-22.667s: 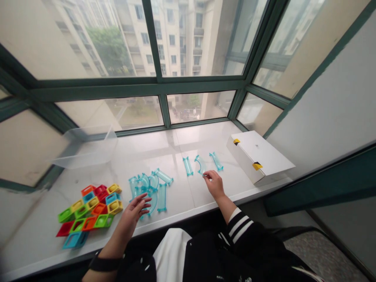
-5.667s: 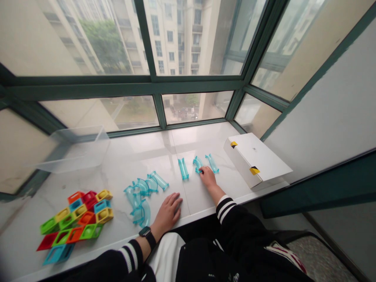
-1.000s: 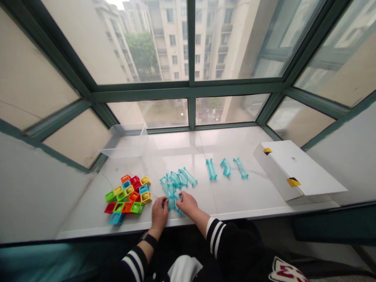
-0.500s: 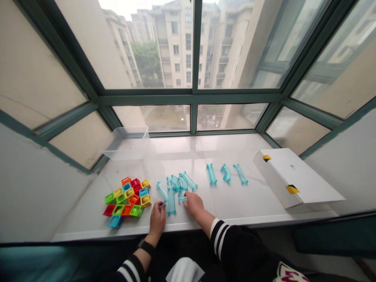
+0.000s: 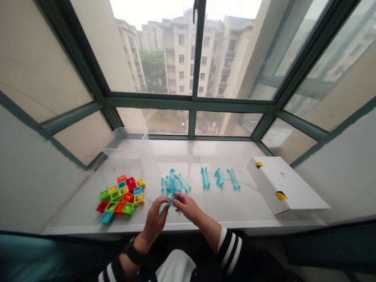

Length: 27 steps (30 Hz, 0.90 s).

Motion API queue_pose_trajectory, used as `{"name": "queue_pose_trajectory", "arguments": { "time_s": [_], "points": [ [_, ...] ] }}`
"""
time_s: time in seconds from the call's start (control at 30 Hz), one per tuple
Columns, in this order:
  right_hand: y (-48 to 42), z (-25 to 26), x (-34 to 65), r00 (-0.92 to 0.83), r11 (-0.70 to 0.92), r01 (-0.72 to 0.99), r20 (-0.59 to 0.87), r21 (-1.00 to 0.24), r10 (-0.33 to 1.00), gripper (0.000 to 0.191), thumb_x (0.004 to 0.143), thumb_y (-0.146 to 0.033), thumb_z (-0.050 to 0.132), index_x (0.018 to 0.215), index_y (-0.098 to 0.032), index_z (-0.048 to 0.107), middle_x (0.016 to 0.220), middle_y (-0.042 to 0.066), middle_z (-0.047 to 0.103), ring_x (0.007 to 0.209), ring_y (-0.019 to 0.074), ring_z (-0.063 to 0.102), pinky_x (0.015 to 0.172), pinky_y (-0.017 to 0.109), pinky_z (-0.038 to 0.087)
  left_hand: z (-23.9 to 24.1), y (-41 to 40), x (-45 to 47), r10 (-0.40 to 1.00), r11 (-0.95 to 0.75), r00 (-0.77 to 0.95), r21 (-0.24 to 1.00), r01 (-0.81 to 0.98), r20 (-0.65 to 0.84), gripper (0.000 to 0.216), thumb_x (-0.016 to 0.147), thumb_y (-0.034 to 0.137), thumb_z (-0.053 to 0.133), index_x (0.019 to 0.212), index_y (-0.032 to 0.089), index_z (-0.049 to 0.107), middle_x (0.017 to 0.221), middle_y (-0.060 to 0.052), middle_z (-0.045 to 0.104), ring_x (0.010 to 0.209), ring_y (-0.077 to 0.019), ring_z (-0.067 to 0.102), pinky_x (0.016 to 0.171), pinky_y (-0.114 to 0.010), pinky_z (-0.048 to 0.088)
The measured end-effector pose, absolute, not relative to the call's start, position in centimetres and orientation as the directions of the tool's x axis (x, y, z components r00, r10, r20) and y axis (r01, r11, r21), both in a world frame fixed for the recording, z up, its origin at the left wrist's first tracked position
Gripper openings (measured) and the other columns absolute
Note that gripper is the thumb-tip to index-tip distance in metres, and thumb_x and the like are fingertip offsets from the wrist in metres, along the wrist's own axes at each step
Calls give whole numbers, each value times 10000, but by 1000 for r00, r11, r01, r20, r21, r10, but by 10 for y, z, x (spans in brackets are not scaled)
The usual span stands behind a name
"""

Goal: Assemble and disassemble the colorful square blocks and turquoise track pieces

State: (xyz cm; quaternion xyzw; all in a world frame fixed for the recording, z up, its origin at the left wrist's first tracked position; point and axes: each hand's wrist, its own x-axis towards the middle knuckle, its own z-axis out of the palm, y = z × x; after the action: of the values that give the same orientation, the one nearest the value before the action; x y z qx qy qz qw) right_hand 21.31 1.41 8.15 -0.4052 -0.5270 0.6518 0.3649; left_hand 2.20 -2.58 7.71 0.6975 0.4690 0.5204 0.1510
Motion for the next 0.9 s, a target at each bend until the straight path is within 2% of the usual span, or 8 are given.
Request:
{"name": "queue_pose_trajectory", "arguments": {
  "time_s": [0.17,0.37,0.47,0.57,0.67,0.83,0.9],
  "points": [
    [0,92,231,-339,-257,-176,-186,-950,922,657,755,-660,878,1237,-236,737,1089,60,739,994,237,686,822,371,563,87,-25,47,748,-619,164,587,522,643,147,1012,201,599,1118,263,681,1098,-58,769,1109,-244,709,1084,-490,536],
    [-13,91,263,-394,-355,-293,-226,-888,891,691,703,-560,957,1267,-230,734,1127,53,745,1026,221,706,1015,453,544,89,-25,62,754,-631,276,542,555,596,120,1017,247,628,1100,269,711,1138,-66,745,1103,-249,691,1003,-452,551],
    [-13,85,274,-356,-347,-299,-233,-889,905,708,654,-516,993,1239,-213,734,1112,64,762,1015,231,718,1032,479,545,82,-23,63,768,-626,324,541,562,552,147,1028,286,614,1136,279,713,1162,-74,733,1117,-257,682,994,-452,553],
    [-9,76,290,-219,-314,-300,-255,-901,942,673,623,-536,997,1145,-201,734,1079,83,770,1000,249,722,988,485,568,65,-16,50,807,-570,298,544,616,509,220,1028,330,600,1222,275,689,1243,-101,705,1191,-283,653,1055,-486,532],
    [-3,69,319,-40,-248,-301,-248,-921,968,640,618,-572,981,1073,-196,733,1036,76,757,985,246,712,978,476,573,35,-11,23,857,-453,173,547,704,486,358,1024,377,576,1351,235,608,1321,-145,653,1259,-322,608,1112,-549,493],
    [8,59,393,256,-130,-254,-196,-958,947,627,636,-573,946,1087,-195,728,1057,65,730,985,236,705,998,453,569,-26,-10,-22,881,-335,84,487,807,466,468,1042,440,491,1435,185,509,1397,-189,586,1325,-363,555,1133,-595,469],
    [15,55,425,384,-122,-176,-182,-977,905,662,606,-584,934,1094,-190,721,1063,72,728,957,244,710,968,450,580,-43,-10,-31,881,-296,50,466,834,471,480,1056,440,446,1461,184,481,1425,-195,567,1354,-366,538,1147,-598,458]
  ]
}}
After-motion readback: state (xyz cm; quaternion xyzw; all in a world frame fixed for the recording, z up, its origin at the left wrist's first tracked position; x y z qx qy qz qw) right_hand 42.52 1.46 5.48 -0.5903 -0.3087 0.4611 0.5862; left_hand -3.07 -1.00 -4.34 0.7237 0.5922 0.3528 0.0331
